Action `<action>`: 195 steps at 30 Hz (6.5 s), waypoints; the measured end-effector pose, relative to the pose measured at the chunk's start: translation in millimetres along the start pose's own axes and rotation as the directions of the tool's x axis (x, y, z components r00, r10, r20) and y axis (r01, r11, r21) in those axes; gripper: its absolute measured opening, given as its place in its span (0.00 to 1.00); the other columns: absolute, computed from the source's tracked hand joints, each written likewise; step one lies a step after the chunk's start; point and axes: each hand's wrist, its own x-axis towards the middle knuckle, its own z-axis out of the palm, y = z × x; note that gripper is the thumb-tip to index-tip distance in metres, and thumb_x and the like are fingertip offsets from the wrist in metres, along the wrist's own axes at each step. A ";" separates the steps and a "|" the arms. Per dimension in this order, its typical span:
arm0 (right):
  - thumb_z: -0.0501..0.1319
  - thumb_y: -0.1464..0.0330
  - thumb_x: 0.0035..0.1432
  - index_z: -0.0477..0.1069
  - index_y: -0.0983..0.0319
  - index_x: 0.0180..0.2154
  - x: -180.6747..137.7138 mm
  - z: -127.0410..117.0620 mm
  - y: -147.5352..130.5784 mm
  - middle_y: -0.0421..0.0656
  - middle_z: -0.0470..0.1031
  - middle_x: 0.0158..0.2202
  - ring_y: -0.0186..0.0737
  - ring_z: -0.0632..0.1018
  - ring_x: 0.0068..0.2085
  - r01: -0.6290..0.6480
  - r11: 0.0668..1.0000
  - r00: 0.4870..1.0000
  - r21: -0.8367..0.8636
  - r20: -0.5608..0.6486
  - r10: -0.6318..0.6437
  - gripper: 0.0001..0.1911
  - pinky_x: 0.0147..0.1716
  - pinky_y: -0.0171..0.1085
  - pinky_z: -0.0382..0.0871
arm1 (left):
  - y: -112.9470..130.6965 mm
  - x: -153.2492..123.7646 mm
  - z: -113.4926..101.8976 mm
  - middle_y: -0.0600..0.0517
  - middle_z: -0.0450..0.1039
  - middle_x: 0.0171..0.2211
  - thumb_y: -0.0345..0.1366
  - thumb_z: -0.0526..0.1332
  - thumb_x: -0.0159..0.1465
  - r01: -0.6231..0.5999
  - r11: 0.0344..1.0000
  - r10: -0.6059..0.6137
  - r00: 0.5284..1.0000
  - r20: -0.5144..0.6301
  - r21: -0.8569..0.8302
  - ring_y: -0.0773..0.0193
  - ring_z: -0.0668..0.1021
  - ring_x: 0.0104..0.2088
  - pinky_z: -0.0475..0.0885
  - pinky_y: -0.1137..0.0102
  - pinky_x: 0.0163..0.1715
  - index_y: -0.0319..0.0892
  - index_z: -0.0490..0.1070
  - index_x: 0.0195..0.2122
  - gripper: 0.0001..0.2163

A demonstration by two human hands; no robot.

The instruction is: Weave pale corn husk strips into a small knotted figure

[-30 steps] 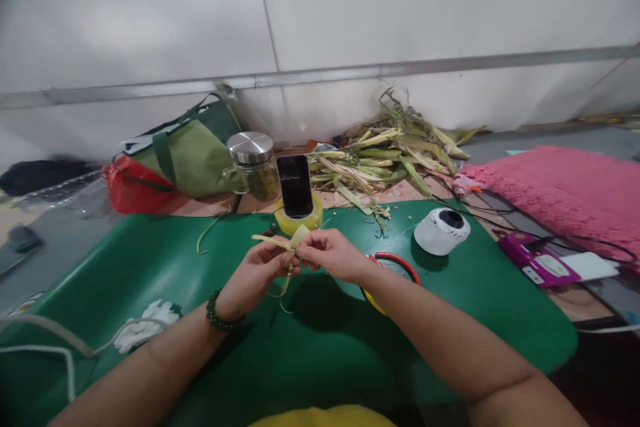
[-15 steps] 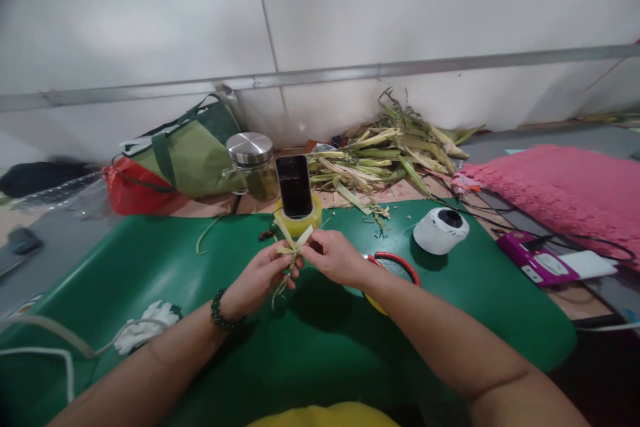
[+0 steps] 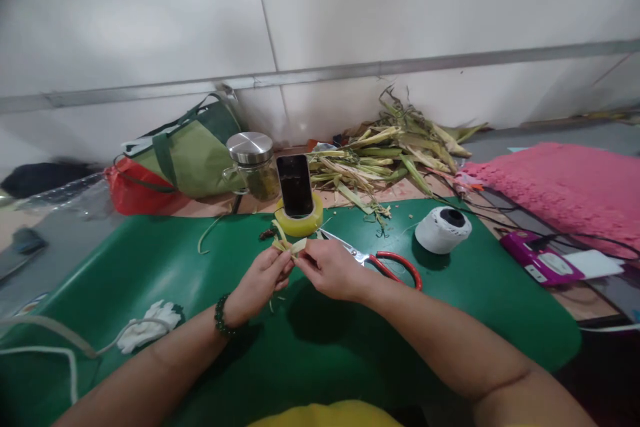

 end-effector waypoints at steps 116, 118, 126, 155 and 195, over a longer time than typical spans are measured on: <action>0.59 0.61 0.55 0.66 0.62 0.26 9.4 -8.6 12.0 0.35 0.62 0.20 0.28 0.59 0.22 -0.127 0.931 0.984 0.342 -0.077 0.162 0.12 0.21 0.30 0.54 | 3.7 6.3 -4.4 0.57 0.69 0.21 0.45 0.70 0.48 -0.004 0.985 0.016 0.998 0.067 -0.171 0.66 0.77 0.24 0.71 0.73 0.26 0.39 0.66 0.28 0.17; 0.59 0.61 0.56 0.66 0.62 0.26 8.6 -8.9 10.3 0.35 0.62 0.20 0.29 0.60 0.22 -0.120 0.934 0.986 0.335 -0.071 0.152 0.12 0.22 0.30 0.54 | 3.5 6.9 -4.7 0.55 0.71 0.23 0.43 0.71 0.48 -0.009 0.988 0.021 0.997 0.076 -0.151 0.66 0.78 0.25 0.71 0.73 0.27 0.39 0.67 0.29 0.17; 0.58 0.58 0.56 0.66 0.62 0.31 9.5 -8.3 7.5 0.36 0.64 0.23 0.30 0.64 0.23 -0.171 0.876 0.965 0.450 -0.104 0.242 0.13 0.23 0.31 0.58 | 8.7 4.5 -7.0 0.54 0.73 0.25 0.40 0.70 0.48 -0.056 0.996 0.062 0.995 0.083 -0.072 0.63 0.79 0.29 0.71 0.71 0.32 0.39 0.67 0.27 0.15; 0.55 0.69 0.57 0.67 0.61 0.28 2.6 -3.7 0.7 0.40 0.71 0.26 0.33 0.70 0.28 -0.052 0.988 0.985 0.142 -0.158 0.074 0.07 0.30 0.32 0.64 | 4.0 3.0 -2.8 0.54 0.71 0.25 0.49 0.69 0.47 0.074 0.987 -0.074 0.997 0.007 -0.141 0.64 0.77 0.31 0.71 0.73 0.27 0.40 0.64 0.26 0.20; 0.60 0.69 0.54 0.74 0.62 0.36 3.4 11.8 11.0 0.44 0.78 0.35 0.38 0.77 0.36 -0.149 0.915 0.983 0.374 -0.045 0.178 0.07 0.37 0.36 0.70 | 4.5 7.9 -19.4 0.48 0.80 0.34 0.38 0.65 0.53 -0.239 0.906 0.211 0.970 0.118 0.349 0.57 0.80 0.35 0.74 0.68 0.35 0.39 0.78 0.38 0.13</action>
